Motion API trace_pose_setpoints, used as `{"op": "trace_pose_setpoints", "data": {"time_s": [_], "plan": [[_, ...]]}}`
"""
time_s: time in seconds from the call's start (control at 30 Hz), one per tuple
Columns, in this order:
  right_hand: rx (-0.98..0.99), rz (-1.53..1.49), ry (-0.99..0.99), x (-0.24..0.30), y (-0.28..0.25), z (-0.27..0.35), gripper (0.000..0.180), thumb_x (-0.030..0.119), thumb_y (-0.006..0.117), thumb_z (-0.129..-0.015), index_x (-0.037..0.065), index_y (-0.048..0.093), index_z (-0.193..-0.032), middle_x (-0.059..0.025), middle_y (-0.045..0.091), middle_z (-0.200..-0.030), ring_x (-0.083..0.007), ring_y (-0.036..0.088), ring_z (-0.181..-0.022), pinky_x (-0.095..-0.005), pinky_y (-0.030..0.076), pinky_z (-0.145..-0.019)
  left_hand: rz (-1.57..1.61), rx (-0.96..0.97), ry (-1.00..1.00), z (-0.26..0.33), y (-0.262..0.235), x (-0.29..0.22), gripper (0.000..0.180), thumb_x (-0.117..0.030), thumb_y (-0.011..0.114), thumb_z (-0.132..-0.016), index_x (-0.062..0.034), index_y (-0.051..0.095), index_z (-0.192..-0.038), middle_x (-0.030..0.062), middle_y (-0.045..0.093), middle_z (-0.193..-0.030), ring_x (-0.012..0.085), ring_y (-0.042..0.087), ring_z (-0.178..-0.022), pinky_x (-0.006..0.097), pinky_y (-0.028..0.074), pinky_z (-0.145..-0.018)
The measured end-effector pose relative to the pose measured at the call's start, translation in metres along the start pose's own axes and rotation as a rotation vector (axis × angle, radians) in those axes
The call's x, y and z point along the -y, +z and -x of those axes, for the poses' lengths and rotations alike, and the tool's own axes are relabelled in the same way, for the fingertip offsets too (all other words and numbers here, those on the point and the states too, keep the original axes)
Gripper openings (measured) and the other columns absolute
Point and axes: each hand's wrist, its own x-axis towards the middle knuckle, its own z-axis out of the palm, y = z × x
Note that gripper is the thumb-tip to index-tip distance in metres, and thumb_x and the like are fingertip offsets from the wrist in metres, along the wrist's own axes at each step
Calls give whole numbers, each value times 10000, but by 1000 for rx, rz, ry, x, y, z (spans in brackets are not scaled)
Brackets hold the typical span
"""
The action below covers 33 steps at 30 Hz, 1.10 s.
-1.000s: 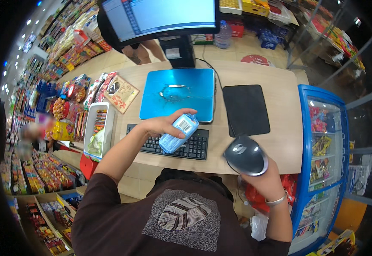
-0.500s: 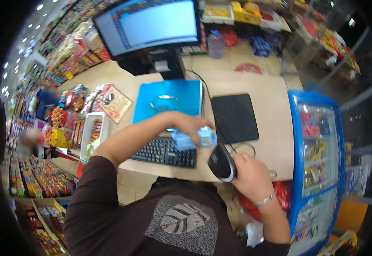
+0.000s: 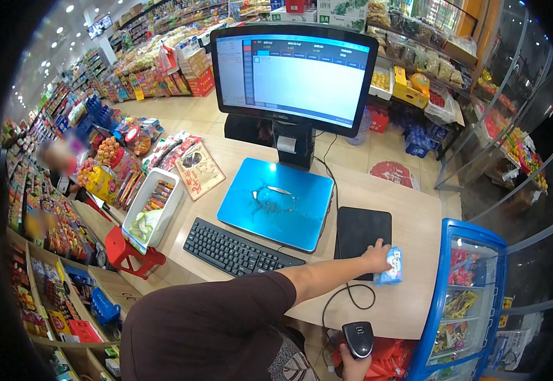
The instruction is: The person scans multiple packaged food items and canned drinks at a checkout counter using a barcode scanner. They pick up each item, scan it, and place it aside while operating the POS system with a mouse.
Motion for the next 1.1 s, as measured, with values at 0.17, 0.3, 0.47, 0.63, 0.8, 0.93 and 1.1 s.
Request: {"op": "trace_pose_setpoints", "data": {"time_s": [0.17, 0.3, 0.47, 0.63, 0.8, 0.93, 1.1], "plan": [[1, -146, -138, -31, 25, -17, 273, 19, 743, -790, 4, 623, -1035, -29, 632, -867, -114, 587, -684, -251, 486, -596, 75, -44, 282, 54, -40, 36, 699, -330, 731, -799, -111, 446, -1398, 264, 257, -1494, 478, 424, -1266, 473, 408, -1050], [-15, -135, -198, -16, 65, -28, 215, -28, 709, -799, -8, 608, -988, -41, 621, -796, -110, 574, -620, -248, 467, -554, 82, -237, 493, 150, -154, 107, 549, -306, 693, -842, -115, 524, -1329, 239, 389, -1424, 397, 457, -1269, 470, 405, -1045], [18, -95, -185, -4, 122, -39, 237, -4, 701, -818, -7, 609, -1037, -48, 626, -858, -124, 578, -629, -252, 486, -556, -158, -712, 54, 236, -323, 308, 441, -158, 717, -782, -75, 609, -1201, 178, 585, -1201, 357, 569, -1107, 433, 457, -971], [72, -21, -156, 5, 180, -34, 232, 11, 696, -820, -1, 611, -1035, -46, 622, -819, -120, 566, -591, -245, 471, -541, -667, -742, -505, 275, -434, 475, 576, -157, 688, -789, -147, 504, -1335, 167, 469, -1381, 388, 430, -1283, 531, 395, -1022], [41, -15, -87, -1, 223, -19, 210, -24, 714, -805, -9, 606, -985, -32, 621, -788, -106, 574, -620, -245, 475, -558, -1013, -269, -372, 266, -490, 486, 614, -164, 635, -856, -313, 441, -1419, 120, 399, -1485, 357, 284, -1428, 643, 273, -1078], [23, -37, -77, 5, 258, 3, 216, -23, 720, -800, -10, 611, -986, -29, 625, -787, -106, 581, -629, -240, 478, -572, -1067, -38, -409, 240, -477, 503, 671, -246, 628, -889, -336, 335, -1485, 90, 308, -1556, 346, 306, -1424, 580, 287, -1092], [3, -9, -91, -24, 278, 8, 263, -1, 745, -781, -4, 629, -1017, -18, 638, -827, -87, 576, -679, -234, 469, -603, -1277, 102, -199, 232, -490, 526, 893, -274, 730, -807, -343, 208, -1528, 69, 286, -1568, 335, 320, -1418, 530, 281, -1116]]}}
